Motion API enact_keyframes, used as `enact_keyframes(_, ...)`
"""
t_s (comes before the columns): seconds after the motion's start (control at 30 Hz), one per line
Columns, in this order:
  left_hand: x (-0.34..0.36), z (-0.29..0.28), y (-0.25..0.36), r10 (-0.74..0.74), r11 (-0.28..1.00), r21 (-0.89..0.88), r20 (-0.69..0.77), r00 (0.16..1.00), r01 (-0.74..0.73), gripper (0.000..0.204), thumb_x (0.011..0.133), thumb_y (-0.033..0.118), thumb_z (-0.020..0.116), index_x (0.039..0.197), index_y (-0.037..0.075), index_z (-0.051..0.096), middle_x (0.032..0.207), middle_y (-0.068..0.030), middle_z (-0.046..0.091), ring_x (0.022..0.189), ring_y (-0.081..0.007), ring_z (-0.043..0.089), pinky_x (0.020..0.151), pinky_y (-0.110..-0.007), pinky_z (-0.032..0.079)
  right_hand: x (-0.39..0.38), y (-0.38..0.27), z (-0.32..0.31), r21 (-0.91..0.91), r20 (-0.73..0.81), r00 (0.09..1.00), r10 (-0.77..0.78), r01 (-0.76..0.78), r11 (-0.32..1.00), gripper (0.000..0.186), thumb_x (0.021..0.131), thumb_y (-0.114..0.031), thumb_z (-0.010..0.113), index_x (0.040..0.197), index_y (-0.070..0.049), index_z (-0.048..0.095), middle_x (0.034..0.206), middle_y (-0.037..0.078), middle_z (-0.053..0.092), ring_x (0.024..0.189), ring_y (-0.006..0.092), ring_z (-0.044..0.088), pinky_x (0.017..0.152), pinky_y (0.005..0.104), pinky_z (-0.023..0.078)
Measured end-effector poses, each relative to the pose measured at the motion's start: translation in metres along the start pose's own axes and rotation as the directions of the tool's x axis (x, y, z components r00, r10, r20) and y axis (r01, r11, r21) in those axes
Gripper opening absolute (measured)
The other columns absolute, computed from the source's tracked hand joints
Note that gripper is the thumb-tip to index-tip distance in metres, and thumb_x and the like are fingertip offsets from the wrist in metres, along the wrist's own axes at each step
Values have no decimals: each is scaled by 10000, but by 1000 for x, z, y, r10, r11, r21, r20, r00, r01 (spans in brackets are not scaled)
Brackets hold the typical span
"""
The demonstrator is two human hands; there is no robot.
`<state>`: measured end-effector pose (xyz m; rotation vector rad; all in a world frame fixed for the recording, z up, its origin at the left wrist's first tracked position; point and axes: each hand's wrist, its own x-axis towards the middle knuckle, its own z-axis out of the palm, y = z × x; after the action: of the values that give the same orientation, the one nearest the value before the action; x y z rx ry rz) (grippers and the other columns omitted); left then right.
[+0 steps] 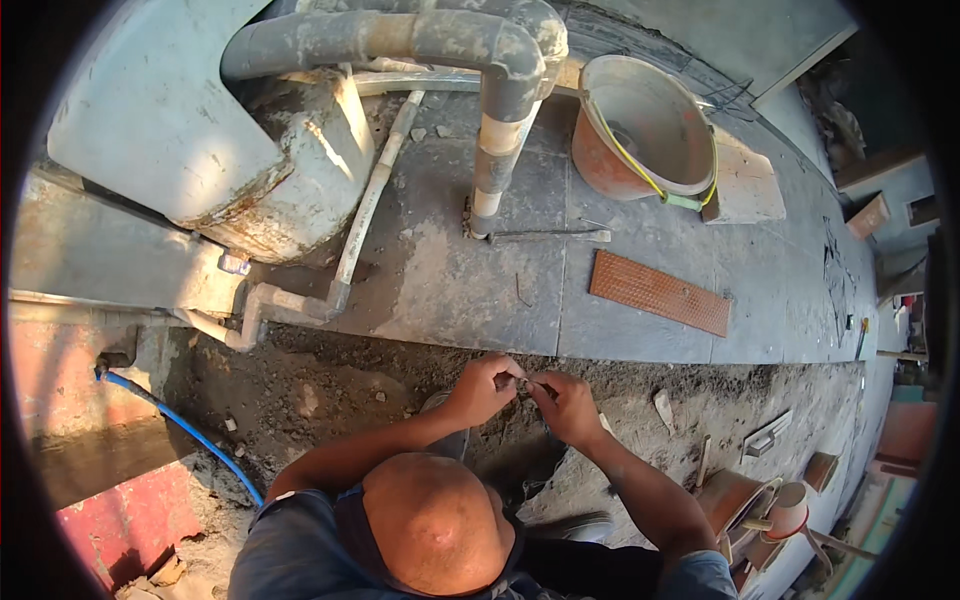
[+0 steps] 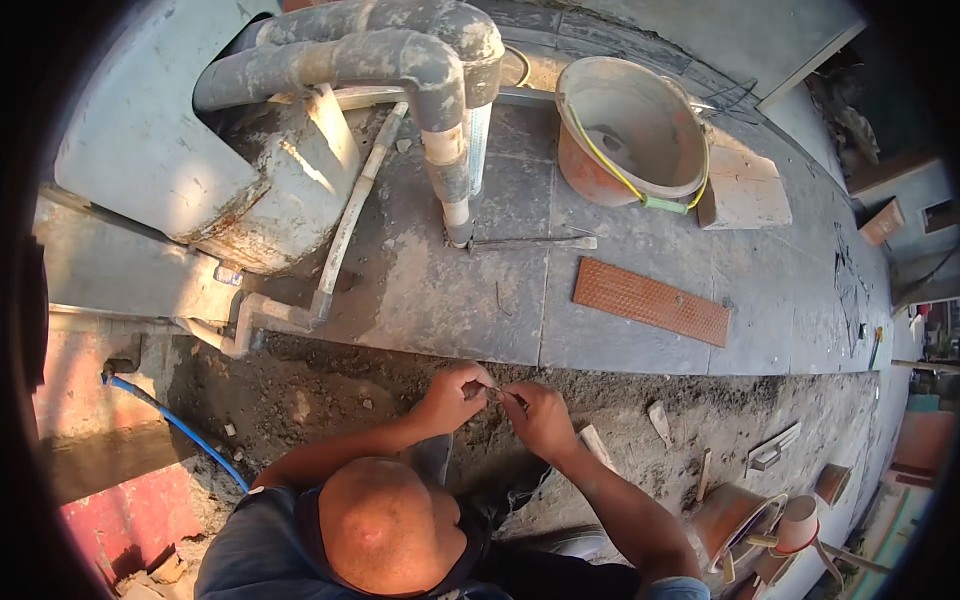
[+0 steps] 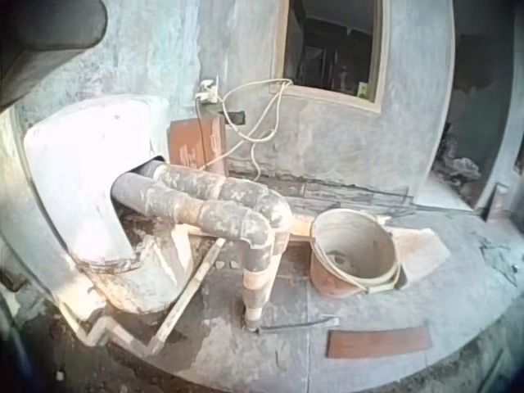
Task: The person places small stone pieces into the gaps between tiles on a curved surface, then uses a hammer to tap them into place. The person also wipes the area with a cloth and adjusts the position of the stones.
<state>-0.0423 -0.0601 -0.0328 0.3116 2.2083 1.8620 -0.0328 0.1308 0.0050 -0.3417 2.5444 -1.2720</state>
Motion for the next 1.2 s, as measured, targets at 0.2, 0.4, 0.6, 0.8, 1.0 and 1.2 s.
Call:
enact_keyframes(0.2, -1, -9, -12, -119, 993, -7, 49, 992, 120, 118, 810, -20, 627, 926, -1, 629, 802, -58, 617, 698, -78, 560, 631, -259, 464, 4, 1, 26, -10, -218, 976, -21, 19, 1000, 143, 870, -148, 601, 954, -33, 607, 823, 172, 638, 741, 383, 627, 656, 448, 506)
enact_keyframes(0.4, 3, 1, -24, -291, 953, -46, 118, 949, 298, 68, 882, 35, 606, 908, -26, 620, 833, -34, 640, 790, -61, 598, 657, -253, 481, -4, 4, 16, -145, -230, 972, -44, 11, 989, 116, 886, -173, 563, 914, -62, 581, 831, 147, 598, 763, 360, 624, 656, 445, 521)
enact_keyframes(0.6, 10, 17, 7, 159, 945, 279, 74, 984, -174, 100, 767, -26, 616, 854, 16, 591, 759, -144, 577, 677, -341, 585, 618, -372, 464, -9, 18, 23, -3, -303, 953, -14, 14, 1000, 118, 850, -123, 578, 908, -21, 563, 839, 169, 601, 823, 378, 597, 690, 464, 500)
enact_keyframes(0.8, 11, 22, 5, 275, 891, 347, 100, 956, -292, 85, 788, -22, 609, 852, 18, 569, 793, -141, 559, 689, -335, 575, 611, -390, 464, -12, 12, 28, 135, -403, 910, 94, -43, 990, 97, 842, -84, 571, 890, -1, 553, 822, 197, 601, 805, 409, 588, 691, 475, 476)
enact_keyframes(1.0, 18, 20, 5, 325, 839, 404, 165, 931, -364, 114, 799, -21, 605, 903, 22, 587, 813, -138, 580, 690, -321, 578, 611, -377, 469, -11, 9, 32, 261, -420, 887, 193, -86, 961, 86, 848, -65, 565, 888, 10, 556, 821, 211, 595, 802, 415, 577, 699, 463, 459)
enact_keyframes(1.2, 11, 19, -14, -389, 733, -502, 244, 889, 459, 63, 944, 63, 547, 968, 26, 593, 832, -40, 598, 757, -131, 592, 684, -314, 492, -8, 16, 11, 196, -393, 918, -54, 140, 971, 92, 868, -24, 542, 945, 17, 570, 889, 193, 603, 861, 404, 571, 737, 466, 458)
